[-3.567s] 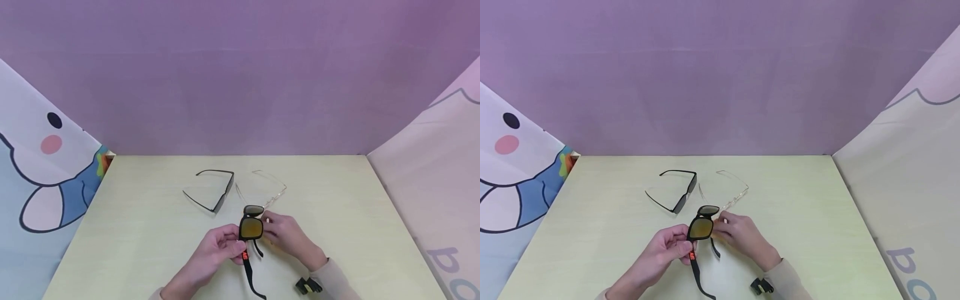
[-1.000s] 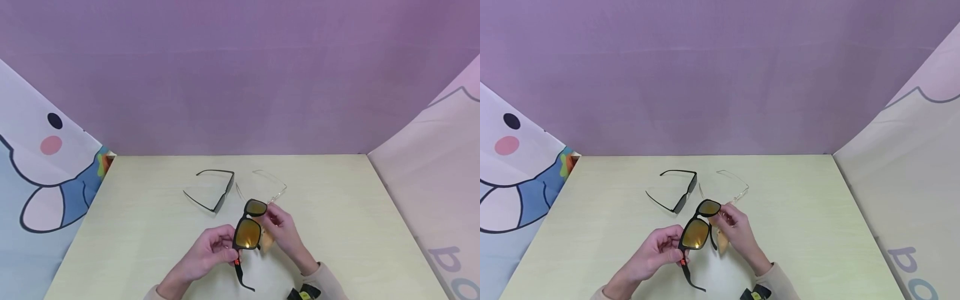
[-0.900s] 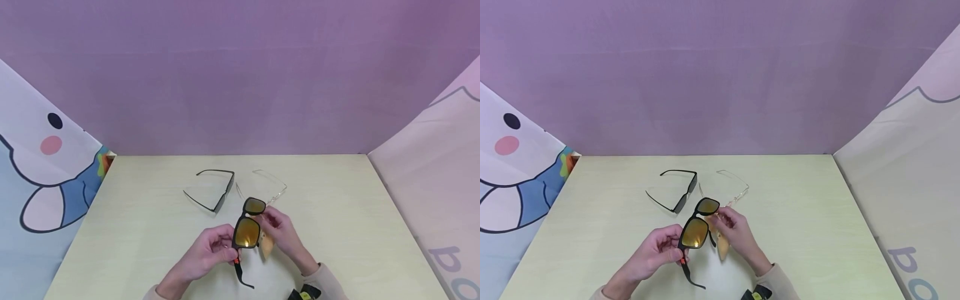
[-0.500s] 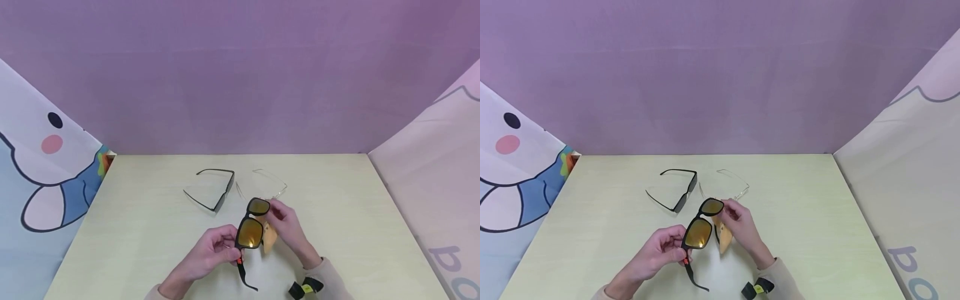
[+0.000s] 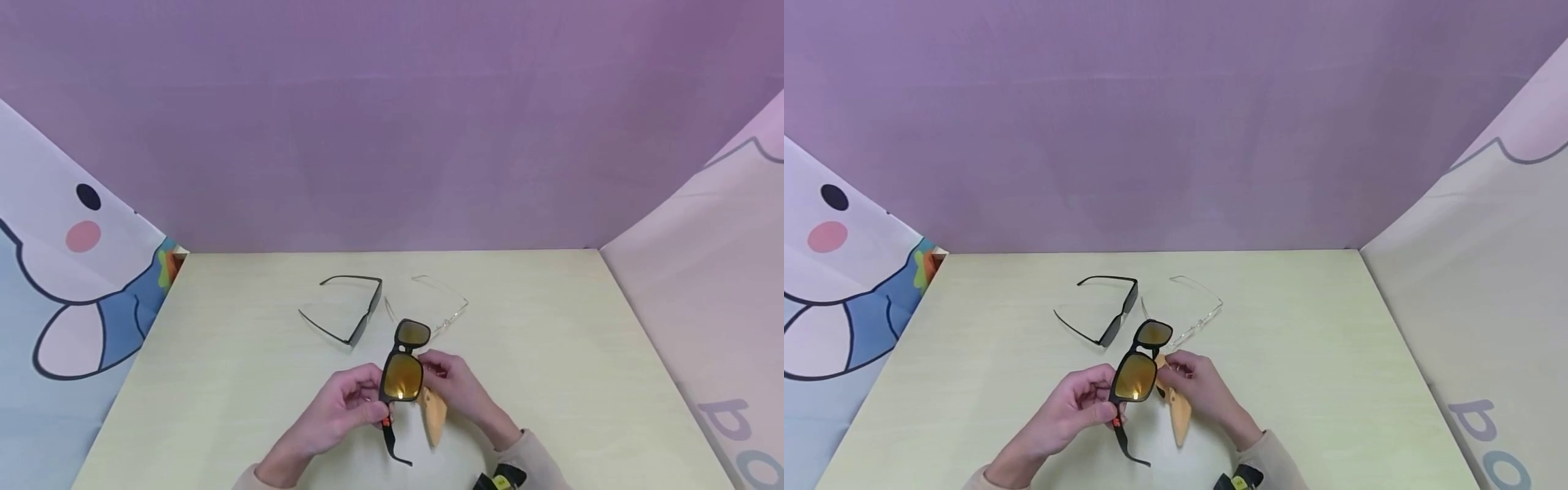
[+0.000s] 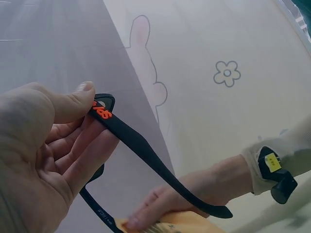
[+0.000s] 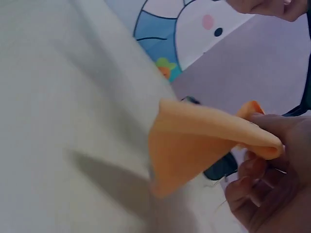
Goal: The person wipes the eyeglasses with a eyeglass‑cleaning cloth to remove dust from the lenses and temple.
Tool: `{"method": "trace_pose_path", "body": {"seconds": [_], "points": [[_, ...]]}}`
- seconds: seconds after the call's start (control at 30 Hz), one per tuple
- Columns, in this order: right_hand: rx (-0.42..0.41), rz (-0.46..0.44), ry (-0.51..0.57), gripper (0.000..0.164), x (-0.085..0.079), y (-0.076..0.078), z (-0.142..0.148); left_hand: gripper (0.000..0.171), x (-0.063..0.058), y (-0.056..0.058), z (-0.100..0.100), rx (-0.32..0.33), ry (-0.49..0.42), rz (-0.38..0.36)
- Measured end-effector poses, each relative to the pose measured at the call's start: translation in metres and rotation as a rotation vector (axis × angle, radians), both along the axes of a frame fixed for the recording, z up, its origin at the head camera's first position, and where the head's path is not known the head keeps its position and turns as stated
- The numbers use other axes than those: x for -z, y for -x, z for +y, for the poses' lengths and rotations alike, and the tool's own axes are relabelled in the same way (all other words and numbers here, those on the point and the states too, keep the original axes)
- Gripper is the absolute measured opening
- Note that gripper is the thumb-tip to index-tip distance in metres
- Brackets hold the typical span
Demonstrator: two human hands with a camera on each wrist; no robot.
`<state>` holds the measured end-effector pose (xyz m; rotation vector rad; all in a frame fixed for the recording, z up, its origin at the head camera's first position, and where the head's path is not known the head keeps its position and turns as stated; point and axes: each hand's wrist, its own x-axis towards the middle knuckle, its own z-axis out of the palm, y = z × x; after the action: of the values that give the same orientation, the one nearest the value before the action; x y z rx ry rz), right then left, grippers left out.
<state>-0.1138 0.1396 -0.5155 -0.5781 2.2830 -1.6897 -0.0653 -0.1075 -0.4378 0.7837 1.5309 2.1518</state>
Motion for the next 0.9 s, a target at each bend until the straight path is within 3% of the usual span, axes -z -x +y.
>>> {"method": "trace_pose_path", "body": {"seconds": [0.17,0.27,0.47,0.7,0.9], "points": [[0.12,0.05,0.092,0.021,-0.012,0.006,-0.002,0.021,0.0,-0.003,0.004,0.011,0.072,-0.024],[0.155,0.022,0.141,0.021,-0.014,0.005,-0.002,0.019,0.001,-0.005,0.006,0.012,0.097,-0.007],[0.095,0.002,0.05,0.019,0.0,-0.002,0.0,0.017,0.002,-0.004,0.001,-0.015,0.098,-0.001],[-0.002,-0.017,0.03,0.017,0.008,-0.008,0.009,0.013,0.002,-0.003,-0.006,-0.032,0.049,0.122],[-0.002,-0.054,0.02,0.018,0.01,-0.012,0.016,0.01,-0.001,-0.006,-0.016,-0.1,0.124,0.159]]}}
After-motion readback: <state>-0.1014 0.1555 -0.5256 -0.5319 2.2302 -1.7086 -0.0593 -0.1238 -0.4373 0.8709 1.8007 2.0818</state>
